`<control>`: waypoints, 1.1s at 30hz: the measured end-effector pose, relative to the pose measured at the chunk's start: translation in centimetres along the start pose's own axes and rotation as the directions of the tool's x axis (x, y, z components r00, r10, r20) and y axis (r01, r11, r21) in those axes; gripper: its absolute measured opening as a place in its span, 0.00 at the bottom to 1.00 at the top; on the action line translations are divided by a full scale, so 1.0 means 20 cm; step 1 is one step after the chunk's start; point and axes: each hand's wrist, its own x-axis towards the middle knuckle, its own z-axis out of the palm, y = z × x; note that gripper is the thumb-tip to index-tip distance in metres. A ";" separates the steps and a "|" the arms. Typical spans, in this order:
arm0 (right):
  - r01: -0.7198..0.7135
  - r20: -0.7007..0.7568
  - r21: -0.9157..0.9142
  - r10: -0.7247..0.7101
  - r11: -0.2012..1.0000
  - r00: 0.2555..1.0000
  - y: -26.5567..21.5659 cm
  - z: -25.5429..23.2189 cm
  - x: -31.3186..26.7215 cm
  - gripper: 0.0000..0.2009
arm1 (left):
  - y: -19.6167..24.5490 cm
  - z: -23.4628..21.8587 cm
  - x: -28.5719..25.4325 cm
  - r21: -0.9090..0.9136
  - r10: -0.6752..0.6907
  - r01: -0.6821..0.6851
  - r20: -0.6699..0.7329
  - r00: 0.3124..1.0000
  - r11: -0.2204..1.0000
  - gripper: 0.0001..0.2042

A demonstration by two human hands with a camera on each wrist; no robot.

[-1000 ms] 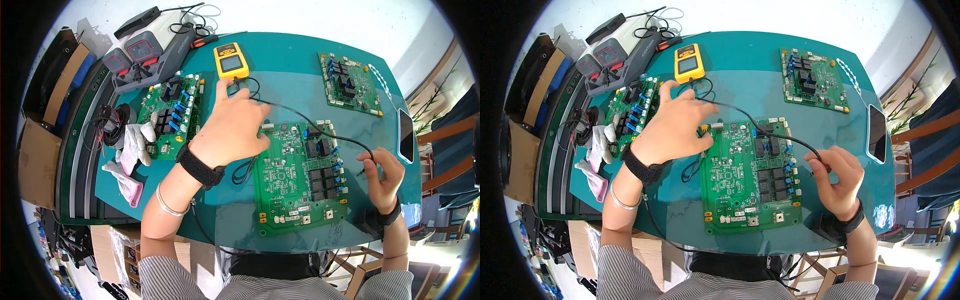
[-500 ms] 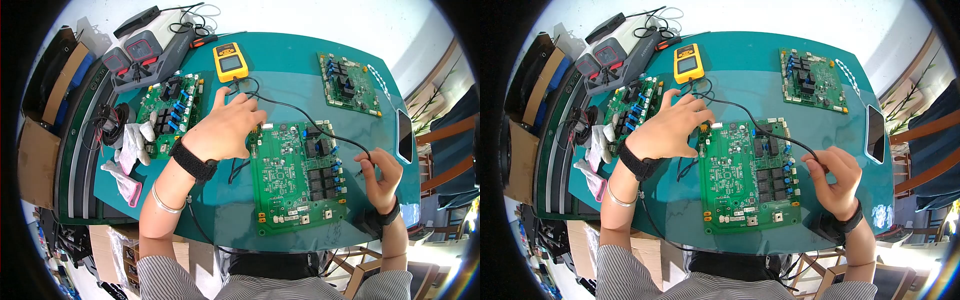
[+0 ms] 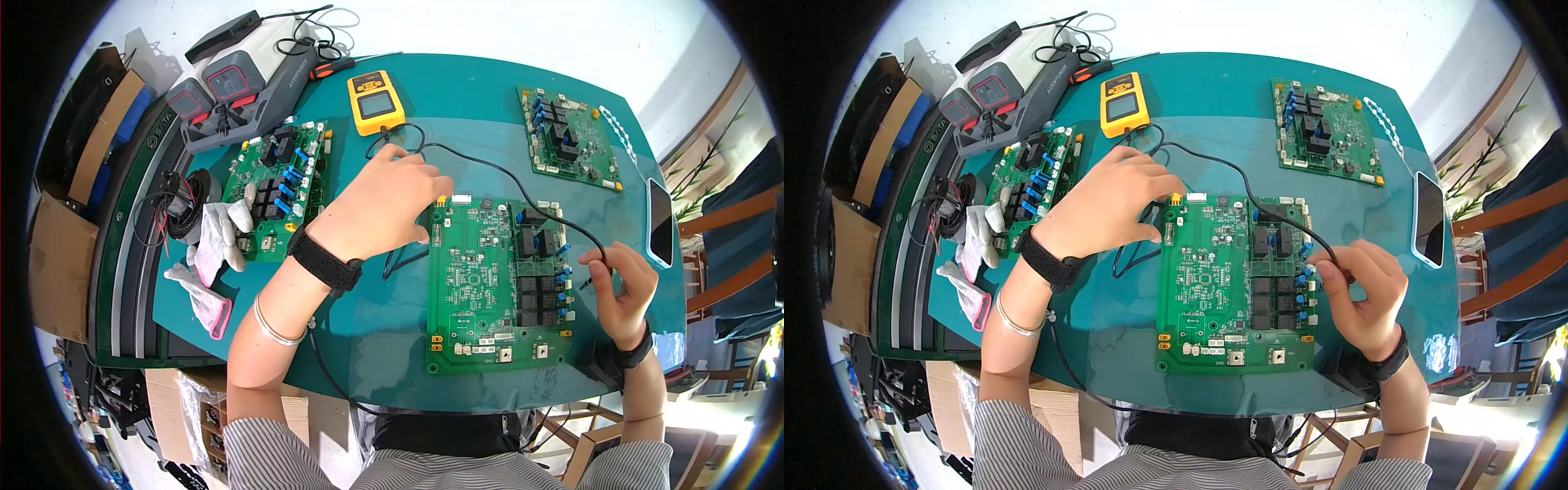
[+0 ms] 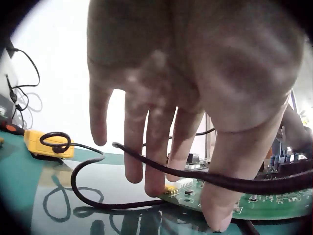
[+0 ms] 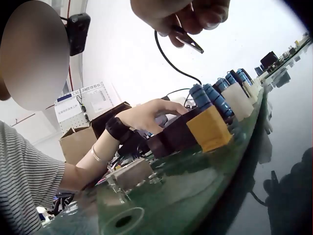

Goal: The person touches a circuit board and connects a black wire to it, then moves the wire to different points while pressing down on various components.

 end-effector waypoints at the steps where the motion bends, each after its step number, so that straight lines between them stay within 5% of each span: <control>1: -0.005 -0.004 0.000 0.005 1.000 1.000 0.00 0.00 0.00 0.02 | 0.00 0.01 0.00 -0.008 0.011 -0.011 0.001 1.000 1.000 0.27; 6: -0.008 0.002 -0.015 0.008 1.000 1.000 -0.01 0.00 0.00 0.02 | 0.01 0.01 0.00 -0.070 0.065 -0.068 -0.046 0.997 0.995 0.22; 11: -0.010 0.007 -0.012 0.010 1.000 1.000 0.00 -0.01 0.00 0.02 | 0.03 -0.02 0.00 -0.153 0.101 -0.091 0.057 0.993 0.984 0.16; 33: 0.024 0.013 -0.019 -0.024 1.000 1.000 -0.01 -0.01 0.00 0.01 | -0.01 0.02 0.02 -0.219 0.128 -0.109 0.074 0.989 0.970 0.14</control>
